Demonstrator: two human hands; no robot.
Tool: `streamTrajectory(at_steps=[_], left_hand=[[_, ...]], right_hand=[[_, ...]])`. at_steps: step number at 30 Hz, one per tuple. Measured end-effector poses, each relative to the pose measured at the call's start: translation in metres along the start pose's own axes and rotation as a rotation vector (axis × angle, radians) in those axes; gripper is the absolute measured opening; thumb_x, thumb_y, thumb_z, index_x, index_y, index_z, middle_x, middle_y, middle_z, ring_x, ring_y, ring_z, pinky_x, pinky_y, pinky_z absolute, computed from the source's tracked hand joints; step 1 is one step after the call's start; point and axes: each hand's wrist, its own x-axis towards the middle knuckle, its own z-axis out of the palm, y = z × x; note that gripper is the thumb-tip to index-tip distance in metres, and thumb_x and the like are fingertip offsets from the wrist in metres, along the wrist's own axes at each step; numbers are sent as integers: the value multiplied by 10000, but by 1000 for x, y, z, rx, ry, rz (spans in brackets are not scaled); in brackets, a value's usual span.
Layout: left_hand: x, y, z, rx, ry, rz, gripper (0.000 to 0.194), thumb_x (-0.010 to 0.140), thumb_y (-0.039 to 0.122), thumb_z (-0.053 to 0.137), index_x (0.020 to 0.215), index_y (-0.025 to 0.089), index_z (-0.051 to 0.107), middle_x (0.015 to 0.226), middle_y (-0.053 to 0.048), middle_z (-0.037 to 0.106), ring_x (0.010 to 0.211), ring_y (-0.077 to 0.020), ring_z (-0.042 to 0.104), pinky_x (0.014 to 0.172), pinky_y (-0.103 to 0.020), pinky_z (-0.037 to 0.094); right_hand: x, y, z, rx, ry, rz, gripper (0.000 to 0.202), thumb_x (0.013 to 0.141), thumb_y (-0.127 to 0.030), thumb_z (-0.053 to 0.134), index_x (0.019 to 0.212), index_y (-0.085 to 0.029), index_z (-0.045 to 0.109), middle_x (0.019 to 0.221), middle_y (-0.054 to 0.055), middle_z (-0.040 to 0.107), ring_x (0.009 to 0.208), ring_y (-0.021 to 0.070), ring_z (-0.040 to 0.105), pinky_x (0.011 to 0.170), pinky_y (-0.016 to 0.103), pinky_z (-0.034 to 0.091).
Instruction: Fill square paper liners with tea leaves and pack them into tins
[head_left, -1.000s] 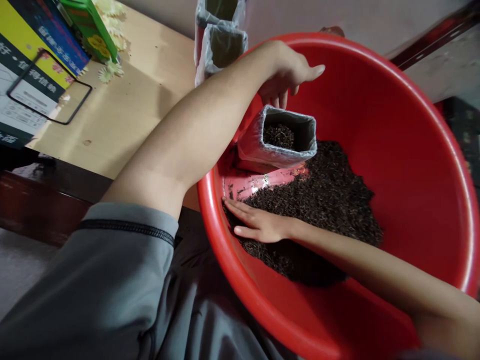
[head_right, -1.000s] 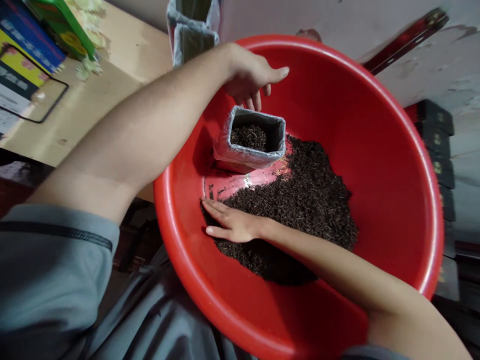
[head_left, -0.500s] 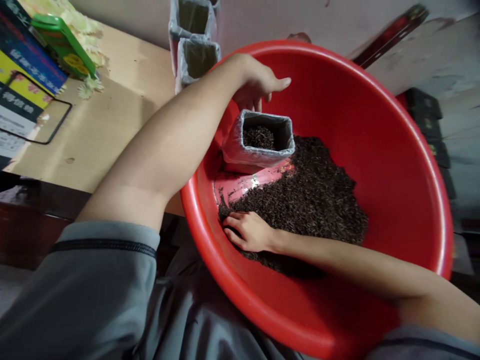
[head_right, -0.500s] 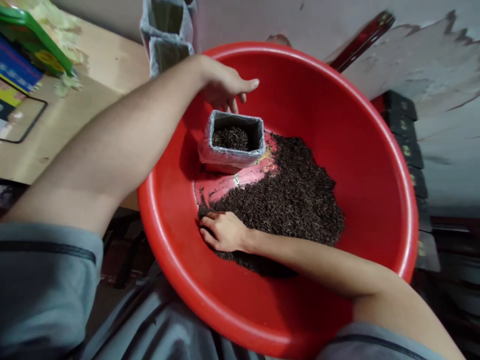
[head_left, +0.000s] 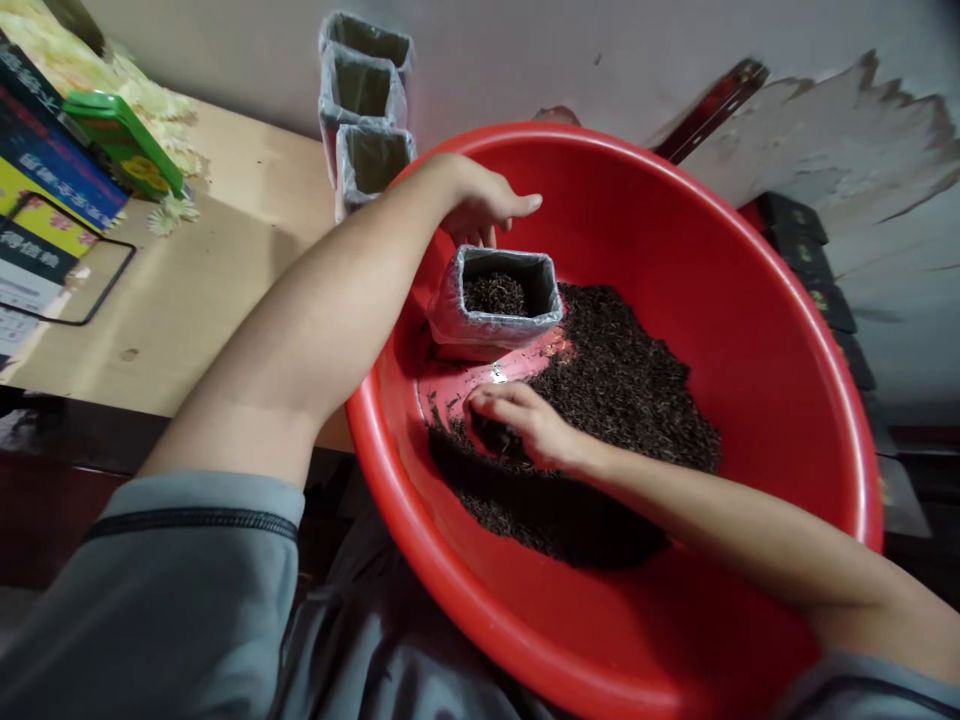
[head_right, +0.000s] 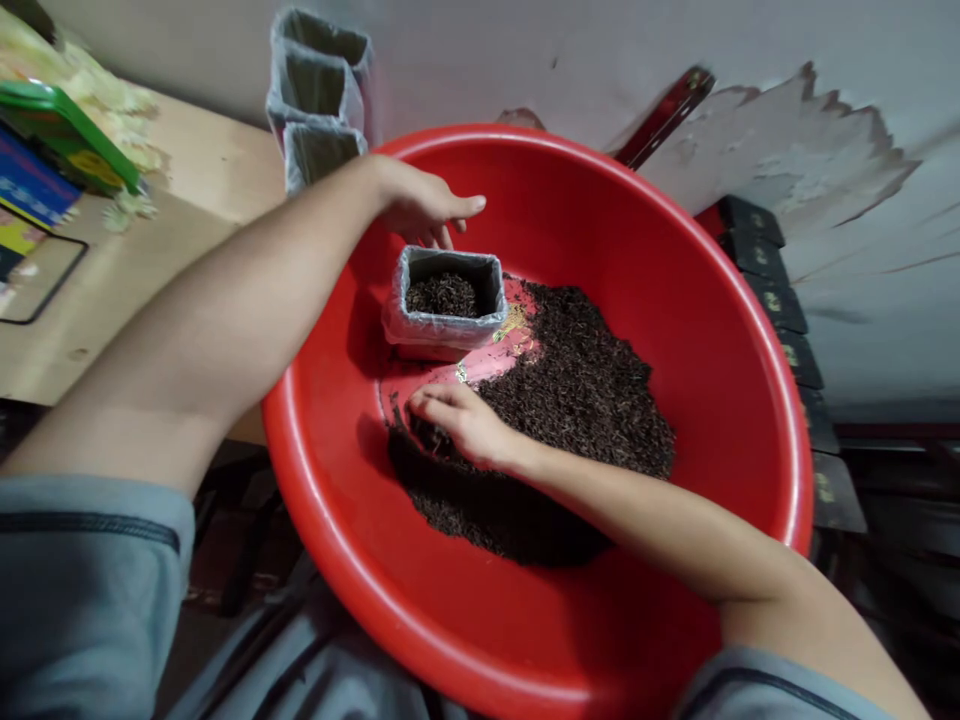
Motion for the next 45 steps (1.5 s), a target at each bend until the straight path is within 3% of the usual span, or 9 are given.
streamTrajectory(at_steps=[4,8,12,17,22,28,34,41,45], left_hand=[[-6,7,5,-19,-71,3,785,1068,603,243,1552,-11,319,1498,-300,502,1360,-353,534,1063,-436,457],[-11,13,9,88,12,-30,735,1047,664,203,1525,169,463,1456,-160,582,1430,-365,453,1050,-469,446],[-13,12,7,130,70,-28,736,1002,716,250,1464,222,541,1355,-126,641,1392,-352,495,1022,-477,464],[-12,5,3,61,3,18,627,1014,648,276,1395,266,596,1201,-83,691,1276,-312,610,978,-478,501],[-12,2,2,31,121,28,689,987,748,297,1369,252,583,1205,-121,654,1260,-382,599,972,-554,507],[-14,6,2,44,117,23,662,1036,686,214,1415,253,542,1341,-108,593,1306,-361,559,992,-527,489],[-13,5,0,83,92,20,670,1052,654,189,1428,233,550,1436,-95,565,1401,-350,471,1041,-477,459],[-13,5,0,106,56,52,704,1068,604,119,1465,171,505,1440,-97,572,1453,-326,417,1088,-447,422],[-17,6,2,89,44,27,698,1082,594,125,1503,143,454,1414,-126,600,1436,-319,449,1090,-453,419]], right_hand=[[-6,-49,-14,166,11,-126,304,840,-493,611,792,-195,571,591,3,599,468,138,514,430,266,373],[-4,-93,-33,99,105,-347,265,849,-499,561,802,-240,533,573,-19,529,462,145,474,439,286,374],[23,-119,-57,-10,230,-465,272,829,-541,470,836,-269,451,640,-11,483,498,158,450,450,306,372],[87,-105,-74,-210,443,-675,480,867,-753,335,829,-283,421,671,14,467,651,208,544,563,353,480],[124,-81,-71,-91,648,-825,508,898,-735,281,791,-266,442,743,44,534,805,226,629,660,370,561],[118,-78,-72,-57,566,-824,368,850,-616,420,810,-255,476,801,44,587,796,216,645,670,368,560],[109,-79,-72,14,641,-815,263,753,-440,677,839,-241,527,817,7,611,781,174,646,763,352,564],[88,-75,-72,-183,729,-906,371,856,-587,719,870,-233,610,670,-48,594,580,115,604,581,263,526],[77,-78,-66,-286,736,-942,350,908,-571,680,949,-225,647,693,-39,638,587,122,634,602,281,552]])
